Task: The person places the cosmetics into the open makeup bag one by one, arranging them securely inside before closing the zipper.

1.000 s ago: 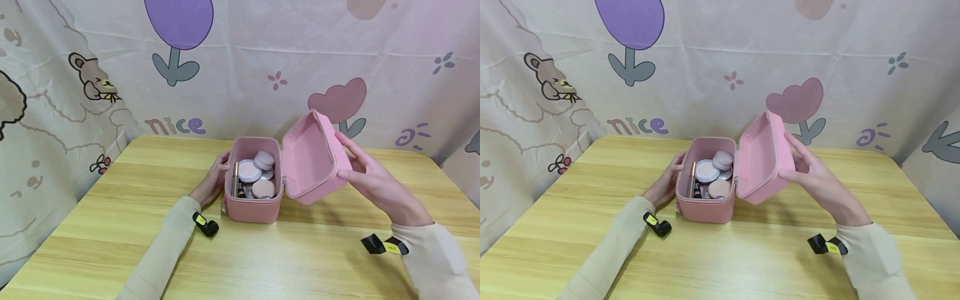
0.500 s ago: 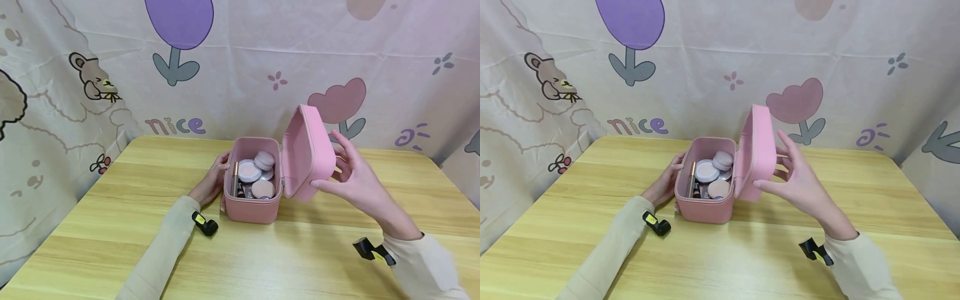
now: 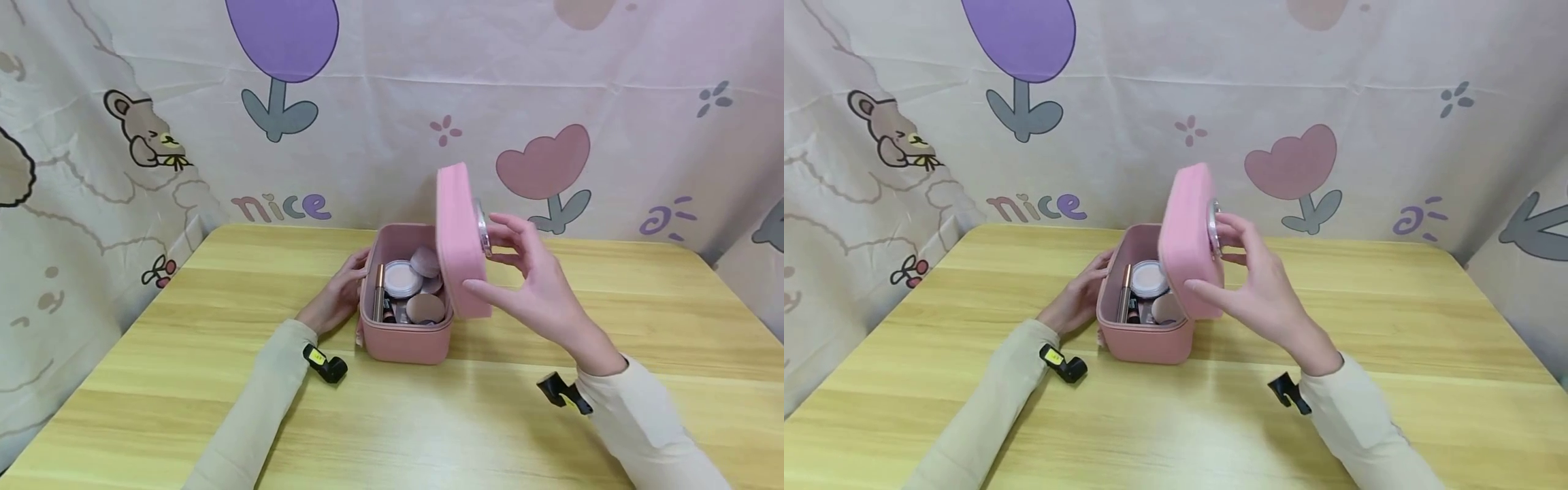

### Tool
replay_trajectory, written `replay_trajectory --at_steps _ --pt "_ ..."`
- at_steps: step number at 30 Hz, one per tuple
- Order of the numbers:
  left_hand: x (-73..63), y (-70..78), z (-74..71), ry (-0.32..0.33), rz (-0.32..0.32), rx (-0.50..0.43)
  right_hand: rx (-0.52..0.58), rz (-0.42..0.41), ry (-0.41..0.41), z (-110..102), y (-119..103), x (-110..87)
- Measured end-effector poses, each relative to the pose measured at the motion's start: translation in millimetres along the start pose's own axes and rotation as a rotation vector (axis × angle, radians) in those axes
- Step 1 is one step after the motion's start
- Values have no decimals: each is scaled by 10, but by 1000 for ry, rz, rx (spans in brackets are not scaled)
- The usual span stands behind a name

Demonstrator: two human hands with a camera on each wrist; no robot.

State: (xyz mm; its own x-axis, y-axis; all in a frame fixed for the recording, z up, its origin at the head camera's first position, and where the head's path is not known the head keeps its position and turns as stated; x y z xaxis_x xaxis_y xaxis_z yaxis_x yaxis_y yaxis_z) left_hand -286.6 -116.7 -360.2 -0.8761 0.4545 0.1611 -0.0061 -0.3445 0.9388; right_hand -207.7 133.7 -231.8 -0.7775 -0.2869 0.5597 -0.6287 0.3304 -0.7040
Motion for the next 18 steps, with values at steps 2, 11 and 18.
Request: replay_trajectory --at_steps 2,11,18 --pt "-5 -8 -8 -6 -4 -5 -52 -24 -1 36 -15 30" --pt "-1 -6 -38 -12 3 18 -224 -247 -34 271 -164 168" --pt "-3 -25 -32 1 -1 6 -371 -417 -127 539 -268 230"
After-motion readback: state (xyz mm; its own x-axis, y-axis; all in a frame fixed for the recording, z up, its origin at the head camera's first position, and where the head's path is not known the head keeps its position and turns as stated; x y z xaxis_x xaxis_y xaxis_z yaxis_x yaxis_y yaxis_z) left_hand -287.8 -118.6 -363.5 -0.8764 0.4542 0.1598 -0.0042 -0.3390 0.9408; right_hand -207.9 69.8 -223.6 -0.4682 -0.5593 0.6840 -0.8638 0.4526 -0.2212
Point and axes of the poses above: each hand's wrist, its own x-axis towards the middle knuckle, its own z-axis out of the palm, y = z × x, the point moved 6 cm from there along x, towards the middle knuckle, and after that the axes turned 3 degrees about -x, right-handed, at the moved point
